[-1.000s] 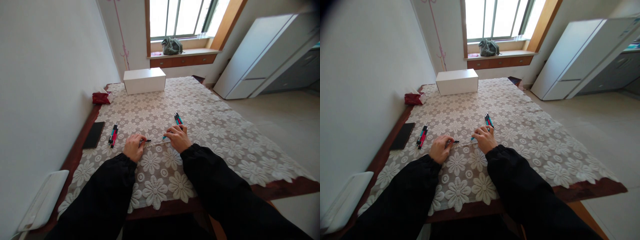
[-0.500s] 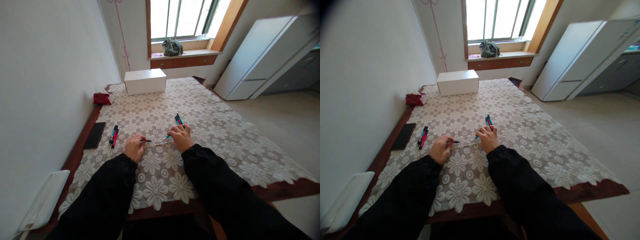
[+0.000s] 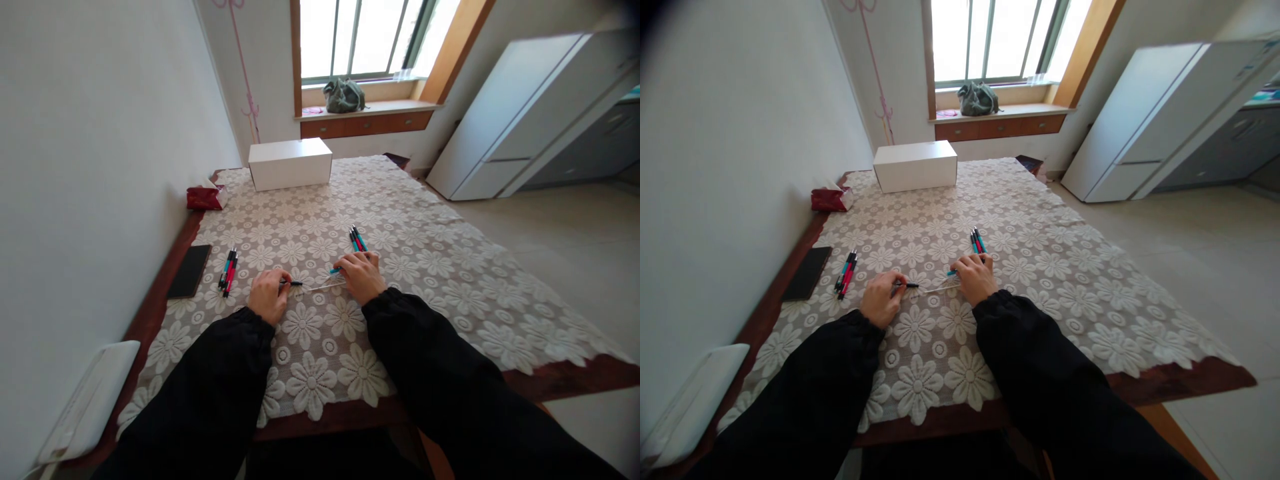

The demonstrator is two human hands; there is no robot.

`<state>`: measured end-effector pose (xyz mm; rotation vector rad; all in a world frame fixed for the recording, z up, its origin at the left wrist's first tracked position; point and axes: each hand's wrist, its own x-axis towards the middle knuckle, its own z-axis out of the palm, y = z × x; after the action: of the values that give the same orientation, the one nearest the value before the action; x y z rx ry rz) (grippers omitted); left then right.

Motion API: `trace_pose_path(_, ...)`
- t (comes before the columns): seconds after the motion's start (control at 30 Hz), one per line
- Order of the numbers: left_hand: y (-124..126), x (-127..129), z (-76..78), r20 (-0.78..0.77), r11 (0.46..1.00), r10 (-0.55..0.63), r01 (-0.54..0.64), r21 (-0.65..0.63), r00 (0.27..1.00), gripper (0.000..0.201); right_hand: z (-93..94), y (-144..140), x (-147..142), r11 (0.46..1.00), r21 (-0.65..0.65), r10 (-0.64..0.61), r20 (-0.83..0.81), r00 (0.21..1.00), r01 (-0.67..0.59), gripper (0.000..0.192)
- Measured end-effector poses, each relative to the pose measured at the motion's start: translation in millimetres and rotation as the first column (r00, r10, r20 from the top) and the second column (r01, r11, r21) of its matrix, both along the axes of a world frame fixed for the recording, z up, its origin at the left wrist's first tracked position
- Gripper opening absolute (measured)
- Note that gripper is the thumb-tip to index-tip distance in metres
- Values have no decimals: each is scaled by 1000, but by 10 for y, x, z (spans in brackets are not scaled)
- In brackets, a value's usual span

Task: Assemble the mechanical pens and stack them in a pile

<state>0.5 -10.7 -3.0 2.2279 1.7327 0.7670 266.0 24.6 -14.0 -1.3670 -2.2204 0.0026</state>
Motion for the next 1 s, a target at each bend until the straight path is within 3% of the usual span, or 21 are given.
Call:
trace_pose_path(0.33,-5,-8,-6,-7,998,-63,63,9,998,15,-29,14,-11,999,-14,29,7,1000,-29,18)
trace_pose_path(0.57,-1,-10,-13,-33,998,-67,67,-20,997,16,-20,8,-27,991,-10,136,-34,990,-136,18)
trace_pose_path(1.0,-9,5,20,-4,996,-86,86,-20,996,17,1,8,-25,977,-58,200,-54,978,-203,22)
